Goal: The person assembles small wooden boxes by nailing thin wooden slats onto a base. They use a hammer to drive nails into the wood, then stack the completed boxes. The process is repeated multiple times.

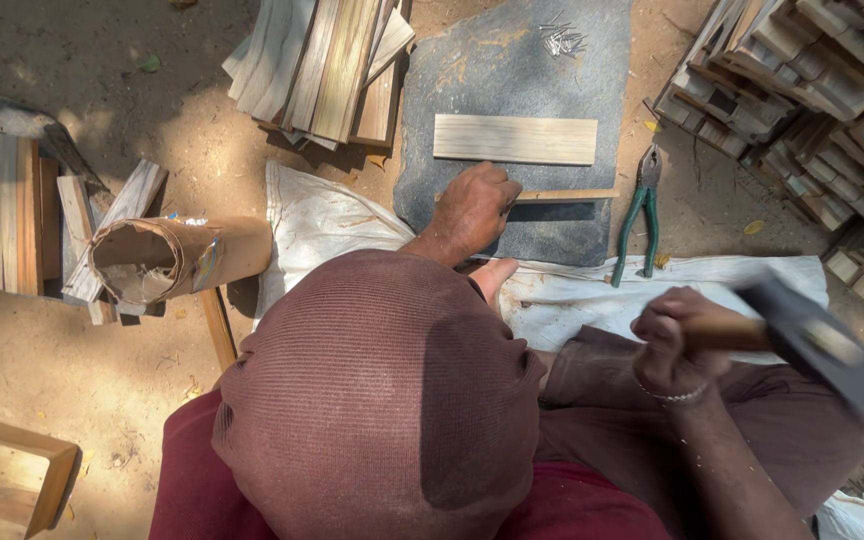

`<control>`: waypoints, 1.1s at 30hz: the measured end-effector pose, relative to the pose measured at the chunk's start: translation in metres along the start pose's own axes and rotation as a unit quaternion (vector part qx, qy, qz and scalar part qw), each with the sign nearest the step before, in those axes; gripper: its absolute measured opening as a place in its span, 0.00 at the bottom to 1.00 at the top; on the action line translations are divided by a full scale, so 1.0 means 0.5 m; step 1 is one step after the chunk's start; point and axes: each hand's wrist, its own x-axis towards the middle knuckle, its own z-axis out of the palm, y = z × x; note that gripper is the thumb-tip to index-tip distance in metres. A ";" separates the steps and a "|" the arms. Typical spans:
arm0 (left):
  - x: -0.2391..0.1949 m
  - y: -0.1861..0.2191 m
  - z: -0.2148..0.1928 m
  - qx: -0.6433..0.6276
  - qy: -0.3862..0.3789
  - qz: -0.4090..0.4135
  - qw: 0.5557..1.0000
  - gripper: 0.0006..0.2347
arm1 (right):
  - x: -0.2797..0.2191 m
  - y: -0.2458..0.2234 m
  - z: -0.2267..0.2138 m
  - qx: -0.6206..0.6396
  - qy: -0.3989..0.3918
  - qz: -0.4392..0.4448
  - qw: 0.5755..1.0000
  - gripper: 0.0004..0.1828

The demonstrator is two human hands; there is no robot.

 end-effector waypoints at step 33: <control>-0.058 -0.036 -0.007 -0.037 -0.012 -0.014 0.999 0.22 | -0.019 0.062 0.047 -0.288 -0.159 0.332 0.884 0.21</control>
